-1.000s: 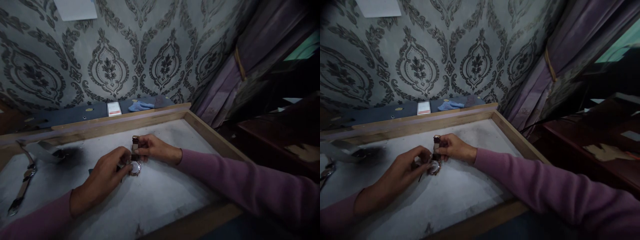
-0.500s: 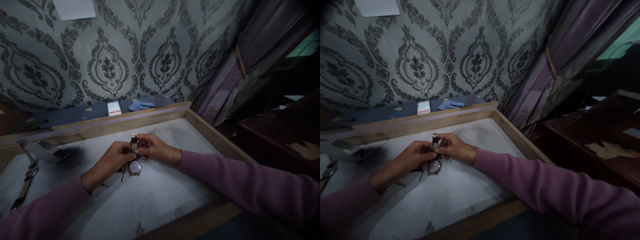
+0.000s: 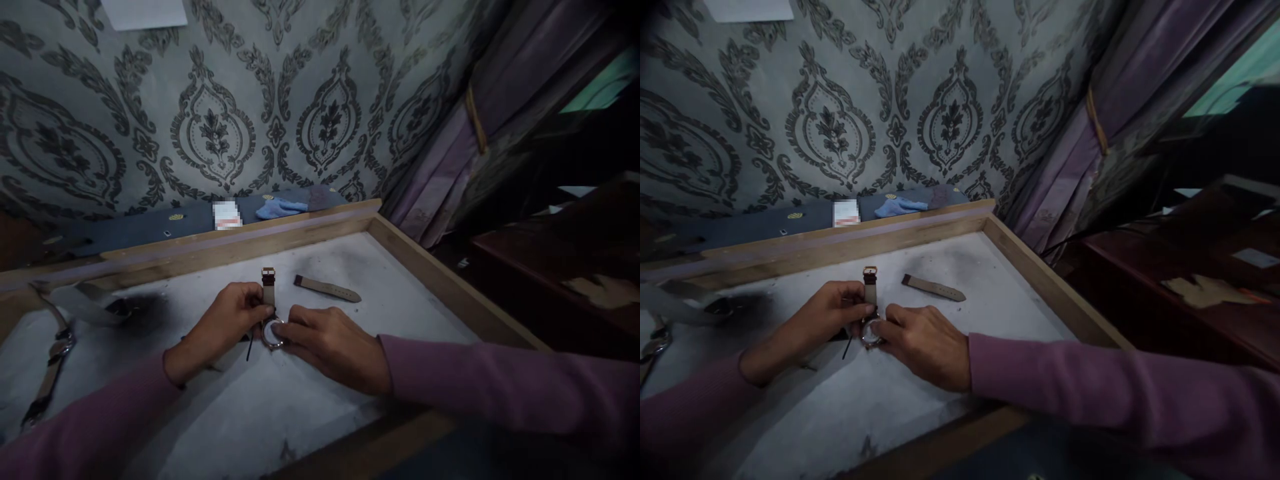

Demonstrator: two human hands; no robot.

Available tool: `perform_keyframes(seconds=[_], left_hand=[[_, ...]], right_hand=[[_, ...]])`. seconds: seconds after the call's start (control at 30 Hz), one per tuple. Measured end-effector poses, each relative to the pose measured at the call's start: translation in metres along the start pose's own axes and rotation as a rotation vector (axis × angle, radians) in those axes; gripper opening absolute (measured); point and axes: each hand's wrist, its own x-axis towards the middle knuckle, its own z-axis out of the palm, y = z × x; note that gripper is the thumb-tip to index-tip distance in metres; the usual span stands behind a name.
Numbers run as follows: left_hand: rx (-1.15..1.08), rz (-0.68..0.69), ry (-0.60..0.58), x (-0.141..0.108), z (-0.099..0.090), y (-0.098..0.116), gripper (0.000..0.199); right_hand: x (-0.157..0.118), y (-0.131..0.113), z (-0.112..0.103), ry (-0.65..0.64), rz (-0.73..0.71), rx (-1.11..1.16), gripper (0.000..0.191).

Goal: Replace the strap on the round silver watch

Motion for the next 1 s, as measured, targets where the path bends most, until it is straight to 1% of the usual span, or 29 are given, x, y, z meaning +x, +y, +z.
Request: perform_keyframes(seconds=[0.1, 0.17, 0.3, 0.47, 0.6, 0.67, 0.83, 1.0], left_hand=[[0.045, 0.031, 0.011, -0.001, -0.001, 0.0, 0.015], [0.027, 0.04, -0.008, -0.002, -0.001, 0.001, 0.015], [-0.029, 0.043, -0.08, -0.001, -0.003, 0.006, 0.014], [0.014, 0.007, -0.069, -0.002, -0.006, 0.004, 0.01], [0.046, -0.024, -0.063, -0.002, -0.008, 0.0, 0.01], [0.052, -0.041, -0.061, -0.001, -0.008, -0.001, 0.01], [0.055, -0.082, -0.065, 0.002, -0.01, 0.004, 0.011], [0.051, -0.111, -0.066, 0.002, -0.01, 0.008, 0.011]], right_hand=[[-0.001, 0.003, 0.009, 0.072, -0.031, -0.094, 0.018], [-0.001, 0.004, 0.011, 0.103, -0.059, -0.129, 0.019], [-0.001, 0.005, 0.011, 0.131, -0.107, -0.166, 0.019], [0.001, 0.005, 0.011, 0.177, -0.145, -0.174, 0.021], [0.001, 0.006, 0.011, 0.167, -0.14, -0.182, 0.025], [0.001, 0.007, 0.011, 0.155, -0.147, -0.182, 0.024], [0.001, 0.008, 0.012, 0.14, -0.179, -0.184, 0.018], [0.002, 0.008, 0.014, 0.164, -0.171, -0.17, 0.022]])
